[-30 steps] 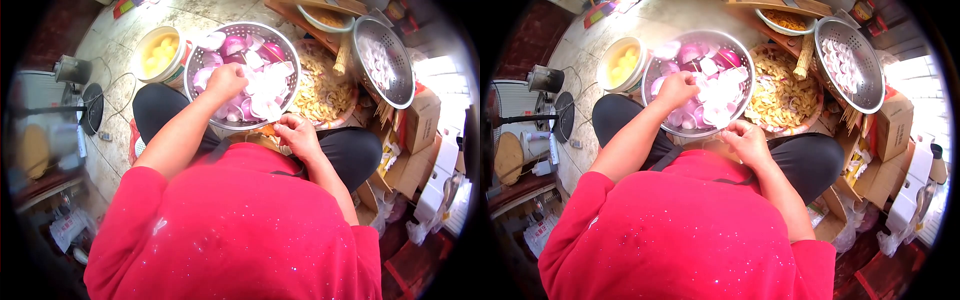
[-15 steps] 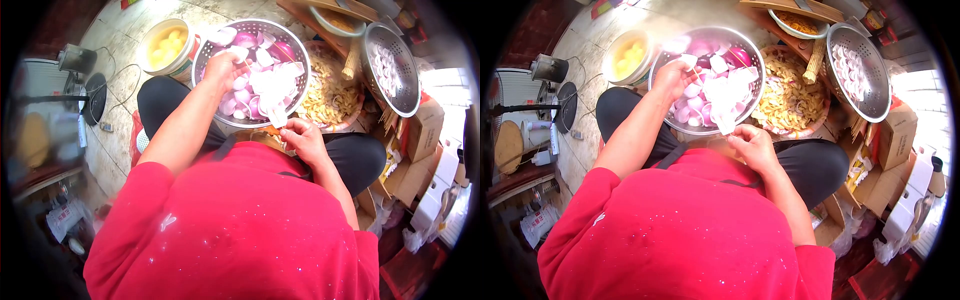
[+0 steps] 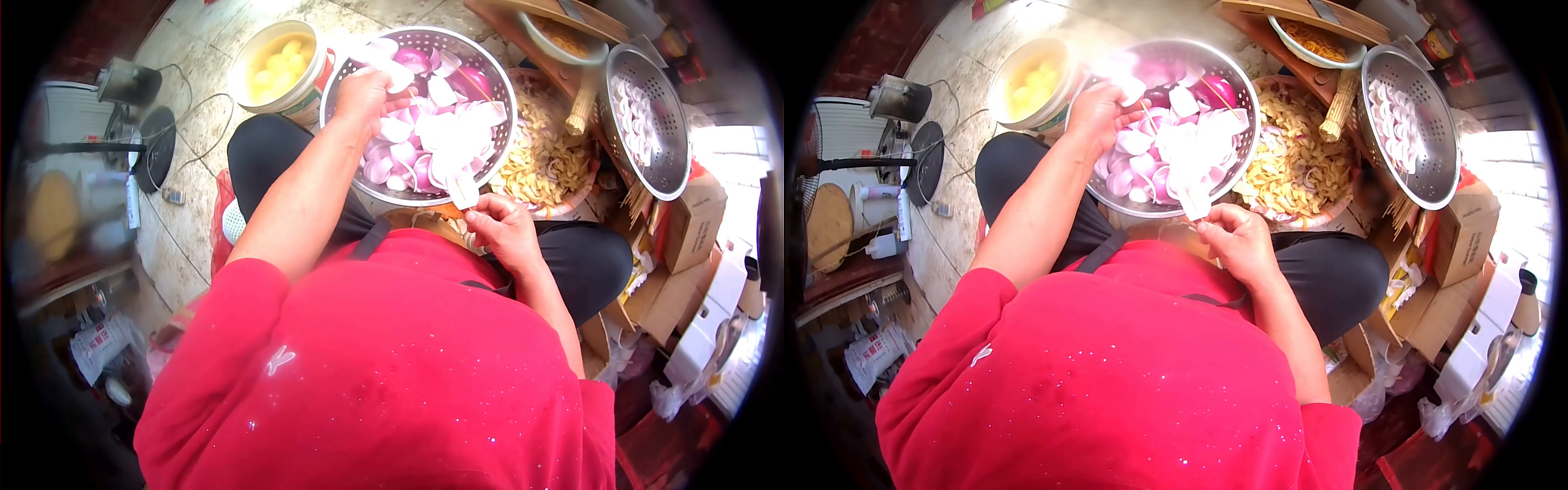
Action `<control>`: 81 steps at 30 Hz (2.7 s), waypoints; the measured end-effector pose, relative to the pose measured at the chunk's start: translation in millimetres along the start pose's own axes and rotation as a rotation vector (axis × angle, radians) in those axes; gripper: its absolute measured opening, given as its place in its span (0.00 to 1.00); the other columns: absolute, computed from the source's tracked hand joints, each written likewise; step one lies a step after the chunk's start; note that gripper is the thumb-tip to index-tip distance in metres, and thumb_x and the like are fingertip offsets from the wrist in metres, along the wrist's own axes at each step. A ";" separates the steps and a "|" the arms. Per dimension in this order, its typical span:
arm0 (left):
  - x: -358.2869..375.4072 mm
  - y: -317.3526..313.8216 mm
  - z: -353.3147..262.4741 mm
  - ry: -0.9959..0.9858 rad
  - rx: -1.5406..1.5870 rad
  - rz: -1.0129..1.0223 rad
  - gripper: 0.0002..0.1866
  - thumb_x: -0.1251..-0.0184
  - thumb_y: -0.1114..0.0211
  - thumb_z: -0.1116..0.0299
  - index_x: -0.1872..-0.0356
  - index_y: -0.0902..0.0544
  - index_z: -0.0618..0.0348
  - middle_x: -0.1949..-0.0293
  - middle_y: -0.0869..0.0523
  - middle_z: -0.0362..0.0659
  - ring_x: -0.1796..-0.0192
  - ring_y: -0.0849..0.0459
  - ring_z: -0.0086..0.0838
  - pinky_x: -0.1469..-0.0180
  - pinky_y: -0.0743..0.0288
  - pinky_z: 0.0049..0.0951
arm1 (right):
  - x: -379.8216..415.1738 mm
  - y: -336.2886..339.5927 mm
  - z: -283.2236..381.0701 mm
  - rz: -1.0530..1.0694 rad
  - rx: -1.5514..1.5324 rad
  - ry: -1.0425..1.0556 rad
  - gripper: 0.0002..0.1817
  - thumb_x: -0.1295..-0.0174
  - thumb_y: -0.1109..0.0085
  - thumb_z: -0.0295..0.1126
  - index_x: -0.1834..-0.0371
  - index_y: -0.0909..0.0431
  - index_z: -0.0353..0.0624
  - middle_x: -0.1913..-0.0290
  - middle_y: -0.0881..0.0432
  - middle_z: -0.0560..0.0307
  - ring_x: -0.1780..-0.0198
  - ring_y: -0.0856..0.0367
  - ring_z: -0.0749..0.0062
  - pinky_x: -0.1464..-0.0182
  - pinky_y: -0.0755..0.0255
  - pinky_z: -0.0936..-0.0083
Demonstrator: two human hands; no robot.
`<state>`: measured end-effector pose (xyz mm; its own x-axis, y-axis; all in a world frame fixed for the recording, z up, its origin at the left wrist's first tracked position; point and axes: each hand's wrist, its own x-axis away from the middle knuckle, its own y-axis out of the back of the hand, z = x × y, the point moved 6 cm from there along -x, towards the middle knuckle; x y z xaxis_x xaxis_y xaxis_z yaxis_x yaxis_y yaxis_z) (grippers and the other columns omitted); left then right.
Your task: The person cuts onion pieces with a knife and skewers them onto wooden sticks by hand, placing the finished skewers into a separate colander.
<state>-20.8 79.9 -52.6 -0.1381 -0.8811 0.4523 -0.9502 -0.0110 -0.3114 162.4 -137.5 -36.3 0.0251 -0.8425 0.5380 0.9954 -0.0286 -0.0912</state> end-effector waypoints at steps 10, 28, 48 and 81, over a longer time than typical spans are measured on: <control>9.3 -6.7 -11.1 -0.092 -0.396 0.038 0.15 0.38 0.46 0.76 0.52 0.21 0.72 0.63 0.13 0.51 0.69 0.12 0.30 0.71 0.20 0.25 | 2.2 1.4 -2.4 0.034 -0.085 -0.080 0.03 0.39 0.38 0.26 0.65 0.20 0.40 0.75 0.21 0.64 0.80 0.29 0.86 0.77 0.36 0.86; 18.3 -15.8 10.9 -0.006 -0.426 0.070 0.18 0.37 0.44 0.77 0.46 0.31 0.69 0.63 0.16 0.52 0.67 0.13 0.32 0.68 0.17 0.27 | -3.7 -1.9 -9.3 0.025 -0.117 -0.126 0.03 0.38 0.38 0.26 0.68 0.21 0.40 0.77 0.22 0.64 0.82 0.30 0.86 0.80 0.38 0.87; 1.5 -42.6 21.6 0.119 -0.434 0.303 0.17 0.42 0.32 0.69 0.54 0.23 0.63 0.60 0.17 0.48 0.64 0.13 0.33 0.65 0.18 0.30 | -11.9 15.6 1.2 -0.204 -0.283 0.015 0.04 0.36 0.38 0.28 0.64 0.20 0.39 0.74 0.21 0.62 0.80 0.29 0.84 0.76 0.34 0.87; -27.7 -19.7 5.8 0.074 0.004 0.059 0.18 0.40 0.52 0.82 0.47 0.33 0.71 0.55 0.20 0.57 0.62 0.12 0.46 0.65 0.14 0.39 | -5.7 1.6 -2.3 -0.026 -0.134 0.033 0.06 0.37 0.37 0.31 0.63 0.21 0.41 0.75 0.21 0.65 0.81 0.29 0.85 0.79 0.39 0.88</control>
<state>3.3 101.8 -63.8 -0.2144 -0.8429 0.4934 -0.9385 0.0379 -0.3431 163.7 -134.0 -41.5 -0.0061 -0.8578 0.5139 0.9743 -0.1207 -0.1899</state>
